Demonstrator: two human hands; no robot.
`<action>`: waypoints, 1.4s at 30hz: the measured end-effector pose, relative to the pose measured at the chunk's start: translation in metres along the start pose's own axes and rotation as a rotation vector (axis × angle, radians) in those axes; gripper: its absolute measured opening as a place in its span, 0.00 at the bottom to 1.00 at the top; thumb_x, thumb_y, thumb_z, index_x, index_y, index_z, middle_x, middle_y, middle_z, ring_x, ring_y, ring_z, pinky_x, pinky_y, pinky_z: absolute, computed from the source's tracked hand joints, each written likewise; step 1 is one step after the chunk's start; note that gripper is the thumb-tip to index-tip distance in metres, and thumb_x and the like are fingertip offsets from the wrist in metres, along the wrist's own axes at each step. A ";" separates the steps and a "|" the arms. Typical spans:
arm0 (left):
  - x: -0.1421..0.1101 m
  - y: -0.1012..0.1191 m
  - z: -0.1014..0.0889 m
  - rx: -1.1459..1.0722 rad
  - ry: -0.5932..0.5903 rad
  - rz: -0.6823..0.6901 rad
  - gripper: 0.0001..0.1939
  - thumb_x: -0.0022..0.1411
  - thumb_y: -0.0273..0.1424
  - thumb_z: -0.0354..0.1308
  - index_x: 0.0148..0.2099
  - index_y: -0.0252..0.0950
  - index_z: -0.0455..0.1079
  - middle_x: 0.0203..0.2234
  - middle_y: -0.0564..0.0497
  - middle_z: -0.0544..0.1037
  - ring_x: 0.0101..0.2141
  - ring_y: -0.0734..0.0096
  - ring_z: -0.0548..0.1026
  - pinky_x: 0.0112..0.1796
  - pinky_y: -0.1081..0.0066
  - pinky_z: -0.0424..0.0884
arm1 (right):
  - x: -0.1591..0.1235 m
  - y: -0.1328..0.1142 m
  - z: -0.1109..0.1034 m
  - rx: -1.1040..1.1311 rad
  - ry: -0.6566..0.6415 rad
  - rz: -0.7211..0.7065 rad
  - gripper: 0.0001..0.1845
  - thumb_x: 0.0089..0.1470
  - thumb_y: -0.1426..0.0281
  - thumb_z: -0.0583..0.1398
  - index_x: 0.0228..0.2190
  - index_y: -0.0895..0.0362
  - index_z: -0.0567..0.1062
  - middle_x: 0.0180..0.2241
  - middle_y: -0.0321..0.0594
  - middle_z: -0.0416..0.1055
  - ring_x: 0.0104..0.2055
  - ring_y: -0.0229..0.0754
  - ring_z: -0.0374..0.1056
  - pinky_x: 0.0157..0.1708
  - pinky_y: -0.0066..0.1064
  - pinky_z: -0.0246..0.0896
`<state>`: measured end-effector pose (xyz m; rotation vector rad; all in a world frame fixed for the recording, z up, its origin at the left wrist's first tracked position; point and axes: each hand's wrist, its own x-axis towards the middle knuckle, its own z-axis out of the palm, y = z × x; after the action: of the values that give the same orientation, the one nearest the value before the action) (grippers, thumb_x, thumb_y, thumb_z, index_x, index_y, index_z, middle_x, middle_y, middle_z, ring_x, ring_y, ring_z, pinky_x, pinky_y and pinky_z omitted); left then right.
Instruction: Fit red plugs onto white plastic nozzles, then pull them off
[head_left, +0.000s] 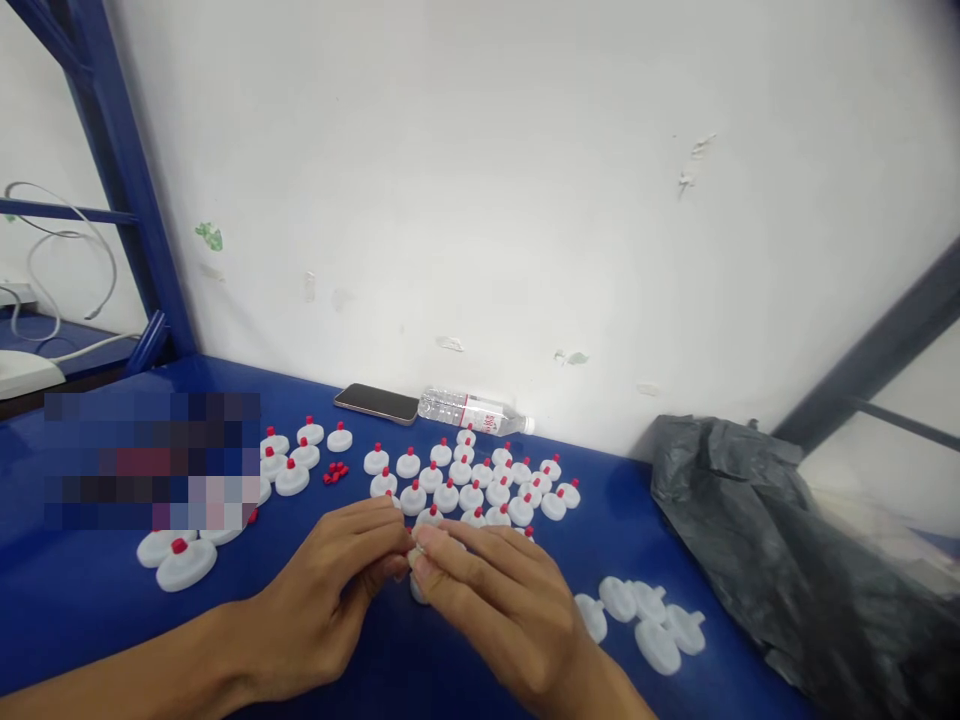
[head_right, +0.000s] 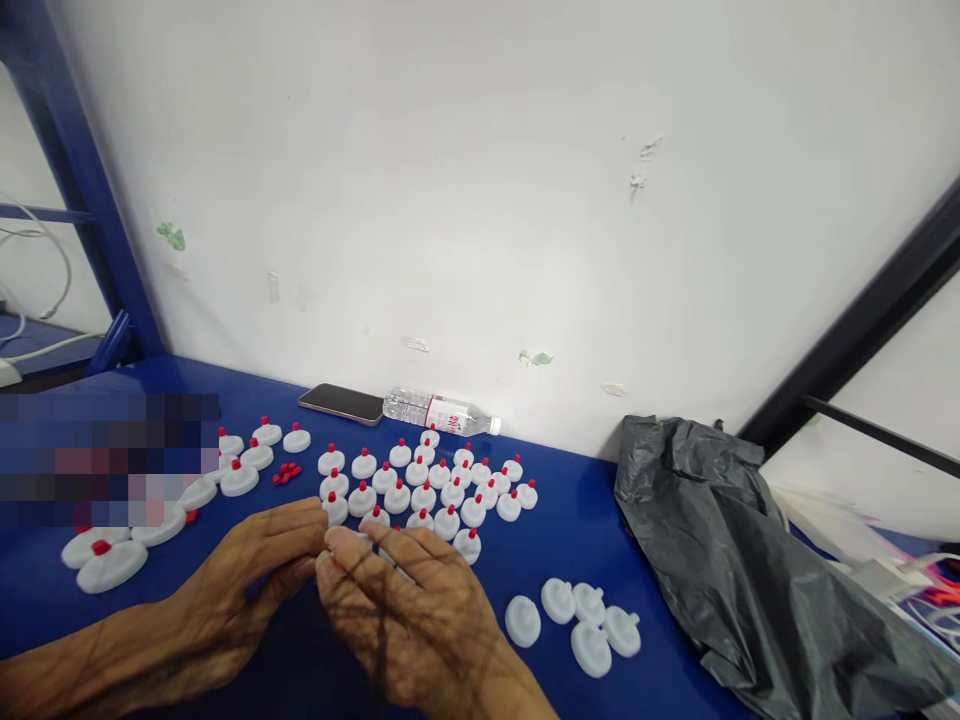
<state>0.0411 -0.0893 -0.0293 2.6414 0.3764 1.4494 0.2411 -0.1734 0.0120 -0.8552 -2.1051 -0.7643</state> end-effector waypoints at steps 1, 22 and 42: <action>0.004 0.000 -0.001 -0.021 -0.022 0.012 0.25 0.65 0.21 0.48 0.58 0.50 0.65 0.30 0.50 0.78 0.32 0.58 0.76 0.31 0.60 0.79 | 0.001 0.001 0.000 -0.010 -0.002 -0.005 0.13 0.65 0.73 0.55 0.44 0.55 0.78 0.48 0.33 0.79 0.48 0.37 0.76 0.47 0.27 0.73; 0.010 -0.078 -0.023 0.862 -0.394 -0.190 0.11 0.65 0.27 0.53 0.40 0.34 0.77 0.38 0.38 0.75 0.39 0.49 0.67 0.41 0.54 0.68 | -0.019 0.096 -0.055 -0.238 -0.305 0.736 0.10 0.59 0.58 0.60 0.33 0.51 0.76 0.36 0.37 0.75 0.39 0.45 0.72 0.38 0.35 0.64; 0.005 -0.086 -0.020 0.933 -0.482 -0.212 0.10 0.61 0.21 0.54 0.33 0.33 0.76 0.36 0.38 0.76 0.37 0.48 0.69 0.39 0.55 0.68 | -0.032 0.105 -0.084 0.670 -1.025 1.306 0.23 0.42 0.58 0.69 0.40 0.55 0.77 0.39 0.40 0.79 0.18 0.32 0.65 0.18 0.25 0.58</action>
<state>0.0130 -0.0058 -0.0323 3.3065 1.5028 0.5722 0.3707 -0.1813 0.0595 -2.0360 -1.6629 1.1887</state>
